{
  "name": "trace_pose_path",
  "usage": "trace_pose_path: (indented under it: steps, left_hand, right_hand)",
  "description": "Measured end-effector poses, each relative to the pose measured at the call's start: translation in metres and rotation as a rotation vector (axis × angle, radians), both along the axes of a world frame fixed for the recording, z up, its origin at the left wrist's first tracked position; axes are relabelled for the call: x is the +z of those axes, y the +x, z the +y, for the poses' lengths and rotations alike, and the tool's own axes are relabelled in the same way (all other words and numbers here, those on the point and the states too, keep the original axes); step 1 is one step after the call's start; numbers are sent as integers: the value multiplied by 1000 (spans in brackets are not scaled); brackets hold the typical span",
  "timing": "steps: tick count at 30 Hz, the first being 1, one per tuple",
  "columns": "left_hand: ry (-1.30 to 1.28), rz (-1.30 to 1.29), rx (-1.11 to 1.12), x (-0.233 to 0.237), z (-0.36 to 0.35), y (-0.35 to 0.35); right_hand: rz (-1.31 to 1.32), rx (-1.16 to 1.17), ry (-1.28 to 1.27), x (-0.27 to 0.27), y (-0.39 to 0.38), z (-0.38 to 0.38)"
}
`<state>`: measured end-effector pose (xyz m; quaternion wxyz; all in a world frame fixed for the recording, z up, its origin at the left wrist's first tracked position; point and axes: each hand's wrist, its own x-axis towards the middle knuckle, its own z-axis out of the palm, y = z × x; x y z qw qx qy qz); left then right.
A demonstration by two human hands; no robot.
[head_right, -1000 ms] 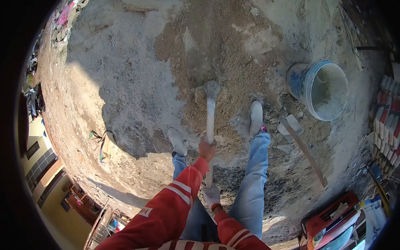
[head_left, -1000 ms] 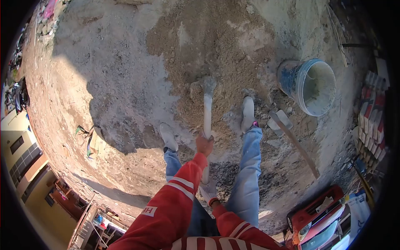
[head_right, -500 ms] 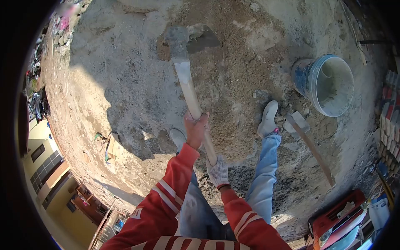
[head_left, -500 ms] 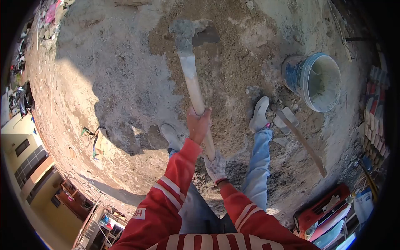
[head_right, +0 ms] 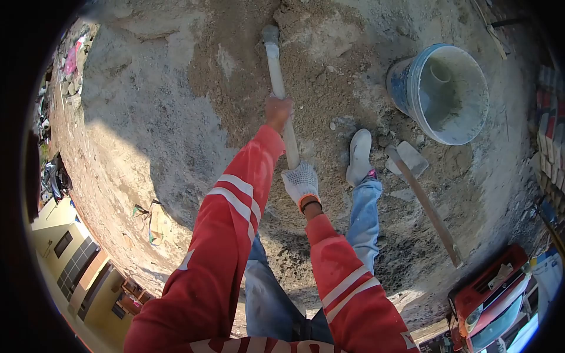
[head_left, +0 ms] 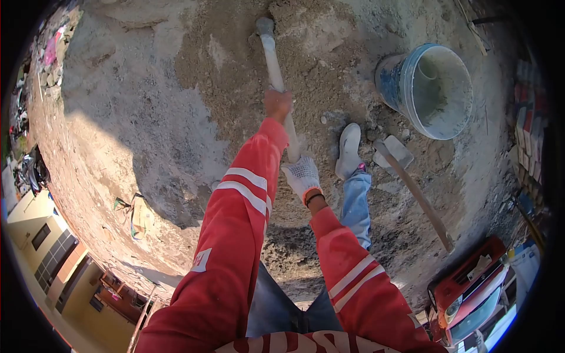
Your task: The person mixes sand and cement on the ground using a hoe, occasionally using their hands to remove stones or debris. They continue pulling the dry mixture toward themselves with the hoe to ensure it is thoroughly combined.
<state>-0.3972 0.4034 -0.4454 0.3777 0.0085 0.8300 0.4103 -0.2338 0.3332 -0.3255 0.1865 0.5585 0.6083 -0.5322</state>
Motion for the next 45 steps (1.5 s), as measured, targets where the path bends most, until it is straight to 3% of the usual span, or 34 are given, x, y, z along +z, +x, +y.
trace_pose_path:
  steps: [6,11,12,14,17,21,23,27,30,32,34,36,38,39,40,42,44,45]
  left_hand:
    - [-15,-133,40,-16,-126,85]
    - [6,-487,209,91,-223,164]
    - [1,-533,257,88,-254,189]
    - [-57,-519,195,119,-287,212]
    - [-124,-474,191,136,-320,229]
    - [-41,-371,219,159,-302,170]
    - [136,-169,211,174,-268,102]
    - [415,-69,217,193,-190,-52]
    - [348,234,189,152,-149,-129]
    - [279,357,187,121,-143,-136]
    - [-7,396,173,107,-139,-127]
    - [-78,295,151,82,-154,-107]
    - [-201,219,148,55,-170,-79]
    - [-251,244,168,53,-174,-65]
    - [-251,254,172,59,-174,-60]
    - [-244,200,173,75,-184,-41]
    - [-238,106,222,26,-200,-15]
    - [-231,4,262,11,-206,-2]
  right_hand:
    - [-148,16,-17,38,60,-98]
    - [-282,-105,-106,83,131,-217]
    - [-290,-87,-74,95,146,-238]
    - [-285,-45,-48,112,172,-276]
    - [-322,-157,-109,131,187,-313]
    - [-182,-123,-63,124,138,-288]
    - [-49,-118,-7,99,90,-261]
    - [114,-13,128,52,-47,-177]
    - [342,73,223,34,-133,-112]
    - [450,169,301,5,-167,-84]
    - [482,230,337,-9,-167,-76]
    - [202,231,-178,-14,-162,-71]
    - [33,485,68,-12,-130,-85]
    - [9,439,121,4,-114,-94]
    - [-73,366,26,16,-101,-100]
    - [57,399,-7,31,-53,-118]
    - [-49,292,-109,50,-6,-133]
    - [-72,363,-71,81,9,-131]
